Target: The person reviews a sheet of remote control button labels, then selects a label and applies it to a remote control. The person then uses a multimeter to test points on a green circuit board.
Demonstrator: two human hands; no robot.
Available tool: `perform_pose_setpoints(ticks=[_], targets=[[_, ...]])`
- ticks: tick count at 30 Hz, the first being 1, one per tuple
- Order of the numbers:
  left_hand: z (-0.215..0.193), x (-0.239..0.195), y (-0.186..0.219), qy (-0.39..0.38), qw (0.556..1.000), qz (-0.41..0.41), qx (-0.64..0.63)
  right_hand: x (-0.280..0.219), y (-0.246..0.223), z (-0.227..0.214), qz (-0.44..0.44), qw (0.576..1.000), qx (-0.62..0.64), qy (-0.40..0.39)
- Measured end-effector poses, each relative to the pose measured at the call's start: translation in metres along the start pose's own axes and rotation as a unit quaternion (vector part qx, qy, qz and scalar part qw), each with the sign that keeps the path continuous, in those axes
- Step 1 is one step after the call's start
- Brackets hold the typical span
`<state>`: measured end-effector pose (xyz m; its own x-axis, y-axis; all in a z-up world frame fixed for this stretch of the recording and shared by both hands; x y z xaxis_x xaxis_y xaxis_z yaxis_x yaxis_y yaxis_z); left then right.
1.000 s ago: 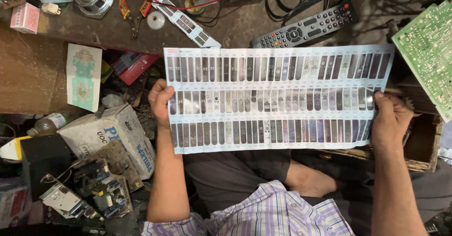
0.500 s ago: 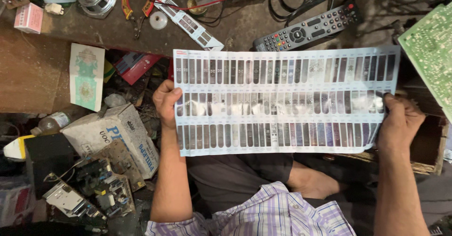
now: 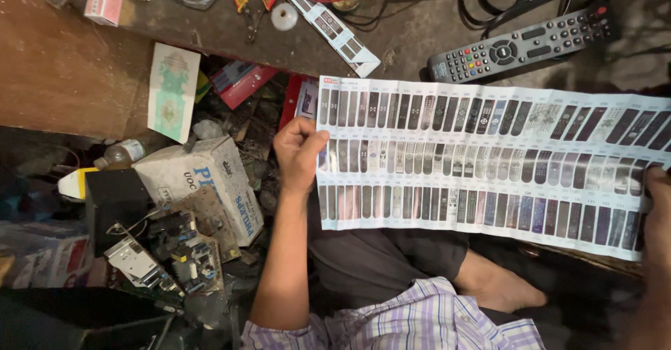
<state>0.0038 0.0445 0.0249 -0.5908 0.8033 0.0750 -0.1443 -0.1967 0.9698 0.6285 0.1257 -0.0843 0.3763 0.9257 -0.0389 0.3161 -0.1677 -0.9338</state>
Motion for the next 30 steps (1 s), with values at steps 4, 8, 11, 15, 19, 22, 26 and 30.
perform_pose_setpoints(ticks=[4,8,11,15,19,22,26,30], targets=[[-0.006,-0.011,0.002,0.002,0.999,-0.01,-0.044,0.003,0.014,-0.001,0.011,1.0,0.023,0.0],[-0.01,-0.012,0.006,0.0,0.998,0.006,-0.064,-0.004,-0.001,0.007,0.062,0.996,0.071,-0.005],[-0.013,-0.012,0.007,0.014,0.999,0.006,-0.051,-0.015,-0.021,0.008,0.076,0.994,0.076,0.002],[-0.017,-0.009,0.008,0.016,0.994,-0.008,-0.107,-0.026,-0.052,0.006,0.051,0.998,0.046,0.002],[-0.019,-0.008,0.005,0.009,0.989,-0.033,-0.146,-0.031,-0.065,0.015,0.076,0.993,0.093,-0.012],[-0.018,-0.006,-0.003,0.018,0.99,-0.053,-0.133,-0.03,-0.072,0.014,0.054,0.995,0.08,0.0],[-0.023,0.0,-0.006,0.031,0.995,-0.065,-0.074,-0.035,-0.085,0.015,0.005,0.996,0.087,-0.004],[-0.024,0.002,-0.012,0.025,0.995,-0.087,-0.041,-0.038,-0.091,0.017,0.006,0.99,0.141,0.014]])
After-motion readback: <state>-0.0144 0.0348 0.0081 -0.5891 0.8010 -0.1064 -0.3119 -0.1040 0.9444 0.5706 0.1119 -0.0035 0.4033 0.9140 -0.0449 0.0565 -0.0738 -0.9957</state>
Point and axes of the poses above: each hand's wrist, its own x-axis towards the middle knuckle, its own z-axis out of the palm, y = z × x, the point moved 6 cm from there along x, towards the middle knuckle, and after that the axes turned 12 degrees about y, right-handed, at the moved point
